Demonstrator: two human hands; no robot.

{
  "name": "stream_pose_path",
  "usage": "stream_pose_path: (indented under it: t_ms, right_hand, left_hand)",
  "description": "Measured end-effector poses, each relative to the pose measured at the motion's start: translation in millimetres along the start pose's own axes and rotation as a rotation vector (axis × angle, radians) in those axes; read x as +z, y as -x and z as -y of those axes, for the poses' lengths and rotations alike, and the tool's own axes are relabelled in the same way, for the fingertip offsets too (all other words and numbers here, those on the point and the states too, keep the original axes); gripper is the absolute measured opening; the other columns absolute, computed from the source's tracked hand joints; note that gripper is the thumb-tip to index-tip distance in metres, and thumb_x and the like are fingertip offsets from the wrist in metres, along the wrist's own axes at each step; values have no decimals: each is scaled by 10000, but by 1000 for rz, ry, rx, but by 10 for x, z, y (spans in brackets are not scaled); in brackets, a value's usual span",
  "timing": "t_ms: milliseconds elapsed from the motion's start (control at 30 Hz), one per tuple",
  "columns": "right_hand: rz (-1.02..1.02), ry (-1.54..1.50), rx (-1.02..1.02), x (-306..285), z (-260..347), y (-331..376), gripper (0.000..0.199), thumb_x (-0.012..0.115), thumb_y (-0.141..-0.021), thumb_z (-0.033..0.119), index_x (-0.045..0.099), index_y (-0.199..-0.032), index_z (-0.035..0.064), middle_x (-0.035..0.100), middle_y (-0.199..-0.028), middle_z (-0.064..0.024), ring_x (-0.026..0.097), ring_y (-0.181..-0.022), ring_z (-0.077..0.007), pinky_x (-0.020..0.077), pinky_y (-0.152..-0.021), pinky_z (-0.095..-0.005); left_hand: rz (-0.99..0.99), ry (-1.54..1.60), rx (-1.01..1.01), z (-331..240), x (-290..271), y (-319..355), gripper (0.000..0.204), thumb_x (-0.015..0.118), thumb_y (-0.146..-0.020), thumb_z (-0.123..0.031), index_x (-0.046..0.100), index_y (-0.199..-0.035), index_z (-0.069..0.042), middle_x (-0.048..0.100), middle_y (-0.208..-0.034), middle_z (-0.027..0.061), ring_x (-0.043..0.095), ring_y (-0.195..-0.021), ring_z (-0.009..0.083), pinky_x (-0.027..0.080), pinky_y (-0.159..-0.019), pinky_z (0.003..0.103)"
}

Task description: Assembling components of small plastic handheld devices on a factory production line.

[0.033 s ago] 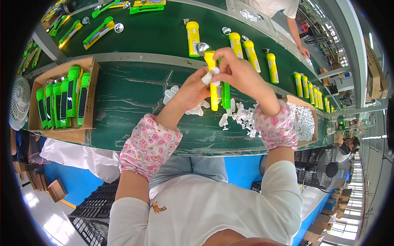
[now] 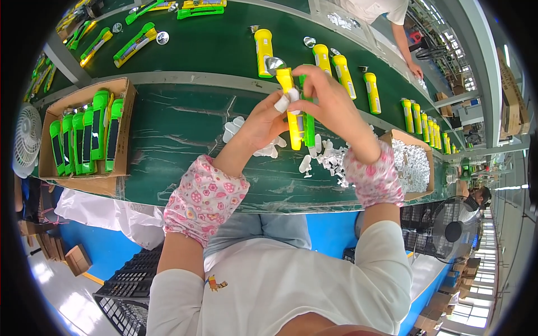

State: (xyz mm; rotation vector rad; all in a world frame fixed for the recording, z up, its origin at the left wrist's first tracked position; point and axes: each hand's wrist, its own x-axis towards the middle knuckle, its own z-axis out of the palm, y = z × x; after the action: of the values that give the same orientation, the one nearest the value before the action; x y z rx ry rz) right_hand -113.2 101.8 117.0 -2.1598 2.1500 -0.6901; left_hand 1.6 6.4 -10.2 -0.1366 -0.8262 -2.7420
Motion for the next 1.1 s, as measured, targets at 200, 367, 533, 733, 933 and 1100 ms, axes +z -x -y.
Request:
stream_pose_path:
  t_ms: [200,367,533,733,933,1100]
  right_hand:
    - [12,-139,391,498,-150,542,782,745,-795,290,343,-1395,-9,542,-1049,-164,603,-918,-251,506,-746,-341]
    - [-149,-243,221,884,-285,490,557,653,-882,224,427,-1346,14,542,-1022,-148,561,-858,-224,474,-759,-311]
    - [-26,-429,362,890,-418,501,406,559,-950,239,507,-1271,-3,533,-1028,-113,546,-900,-166,431,-786,-263]
    - [-258,-540,358,977,-279,458,384,476,-981,253,511,-1255,-14,534,-986,-157,553,-902,-253,427,-836,-320]
    - [-359,-427,300,1083,-116,395,357,416,-995,228,517,-1225,-27,543,-1010,-201,566,-917,-326,438,-830,-355]
    - [-331,-439,333,1031,-22,412,376,382,-1013,230,525,-1242,-31,576,-1065,-176,559,-1006,-254,432,-865,-325]
  left_hand:
    - [-186,255,88,-58,0,-89,324,464,-981,-280,398,-1235,-91,526,-1100,96,539,-1041,228,432,-946,414]
    - [-381,113,213,-41,-104,-103,350,442,-994,-252,374,-1301,-97,517,-1062,67,541,-978,209,452,-909,393]
    - [-378,174,206,-36,-155,-120,310,444,-987,-241,426,-1242,-66,534,-1070,74,551,-984,206,450,-914,382]
    - [-467,152,269,-60,-52,-60,259,424,-952,-205,475,-1113,-9,546,-1023,102,550,-973,217,447,-911,393]
    - [-548,94,344,-28,-120,-97,263,395,-945,-182,466,-1125,-4,538,-1022,98,543,-931,210,468,-847,373]
    - [-610,-114,368,22,-106,-106,269,438,-940,-161,440,-1167,-18,533,-1013,77,541,-902,157,473,-796,325]
